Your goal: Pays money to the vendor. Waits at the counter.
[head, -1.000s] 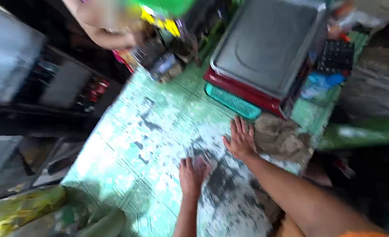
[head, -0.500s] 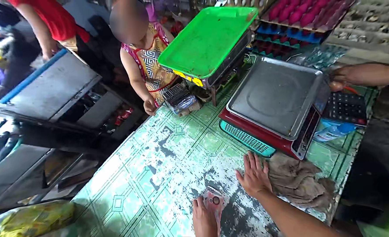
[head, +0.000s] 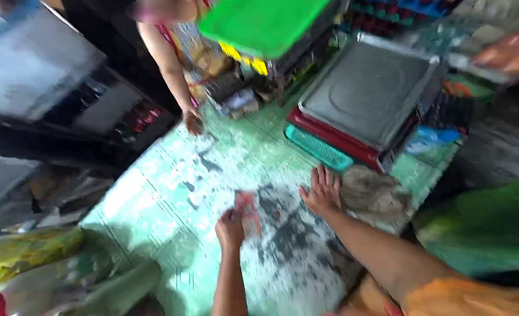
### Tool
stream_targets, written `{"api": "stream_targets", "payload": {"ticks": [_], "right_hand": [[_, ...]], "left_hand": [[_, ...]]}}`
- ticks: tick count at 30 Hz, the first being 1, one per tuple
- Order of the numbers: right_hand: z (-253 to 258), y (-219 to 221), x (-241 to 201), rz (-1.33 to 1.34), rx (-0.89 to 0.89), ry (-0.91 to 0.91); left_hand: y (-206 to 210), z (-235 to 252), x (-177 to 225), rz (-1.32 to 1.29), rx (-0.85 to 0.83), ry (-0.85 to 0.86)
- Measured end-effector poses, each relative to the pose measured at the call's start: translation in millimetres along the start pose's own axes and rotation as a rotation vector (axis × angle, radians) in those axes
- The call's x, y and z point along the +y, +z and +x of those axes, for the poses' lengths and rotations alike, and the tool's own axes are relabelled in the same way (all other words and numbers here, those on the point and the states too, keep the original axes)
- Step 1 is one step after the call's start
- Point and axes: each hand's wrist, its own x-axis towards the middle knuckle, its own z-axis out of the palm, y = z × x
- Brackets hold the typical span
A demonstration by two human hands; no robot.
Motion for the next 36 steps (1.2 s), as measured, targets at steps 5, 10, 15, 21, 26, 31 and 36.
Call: {"api": "stream_targets", "payload": {"ticks": [5, 10, 15, 21, 26, 31, 36], "right_hand": [[4.6, 23.6, 9.2, -0.043, 0.034, 0.011], [-2.0, 29.7, 13.7, -0.033, 0.1, -0.003], [-2.0, 26.6, 10.2, -0.051, 0.158, -0.009], [1.9, 34.3, 13.3, -0.1, 0.187, -0.008], [2.0, 35.0, 12.8, -0.109, 0.182, -0.01], [0.1, 33.2, 12.4, -0.115, 0.141, 0.006], [-1.6, 36.0, 11.7, -0.135, 0.156, 0.01]], "left_hand": [[32.6, 14.0, -11.4, -0.25, -0.174, 0.097], [62.8, -2.3, 19.3, 0.197, -0.451, 0.167], [93.3, -18.9, -9.0, 0.393, -0.328, 0.419], [109.3, -21.0, -30.0, 0.376, -0.251, 0.494], [109.2, -20.8, -26.1, 0.347, -0.265, 0.51], [108.0, -23.3, -20.6, 0.382, -0.361, 0.493], [103.1, -17.1, -4.7, 0.473, -0.528, 0.442]]}}
